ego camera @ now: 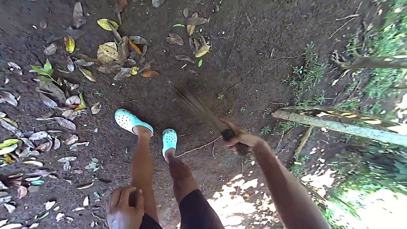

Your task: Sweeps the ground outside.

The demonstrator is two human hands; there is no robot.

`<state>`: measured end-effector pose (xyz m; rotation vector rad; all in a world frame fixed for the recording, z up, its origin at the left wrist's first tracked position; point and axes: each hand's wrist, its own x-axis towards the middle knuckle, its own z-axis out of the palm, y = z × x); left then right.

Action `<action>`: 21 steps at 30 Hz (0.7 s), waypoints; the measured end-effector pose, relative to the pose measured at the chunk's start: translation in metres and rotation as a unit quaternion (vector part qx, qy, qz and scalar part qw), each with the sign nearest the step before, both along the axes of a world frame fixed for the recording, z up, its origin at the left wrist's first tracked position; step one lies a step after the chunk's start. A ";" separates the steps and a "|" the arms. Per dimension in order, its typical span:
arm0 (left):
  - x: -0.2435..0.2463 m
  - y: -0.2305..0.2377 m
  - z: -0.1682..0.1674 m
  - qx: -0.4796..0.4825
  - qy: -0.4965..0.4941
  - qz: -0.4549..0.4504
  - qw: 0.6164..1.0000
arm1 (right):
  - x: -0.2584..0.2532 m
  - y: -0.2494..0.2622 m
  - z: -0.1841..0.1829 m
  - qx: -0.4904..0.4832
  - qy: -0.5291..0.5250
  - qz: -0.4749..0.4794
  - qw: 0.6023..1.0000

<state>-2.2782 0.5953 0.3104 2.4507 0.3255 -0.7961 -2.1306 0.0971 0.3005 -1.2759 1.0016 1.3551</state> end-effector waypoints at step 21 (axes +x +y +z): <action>0.023 0.026 -0.017 -0.013 -0.015 0.084 0.996 | 0.168 0.285 -0.020 0.130 -0.028 0.239 0.962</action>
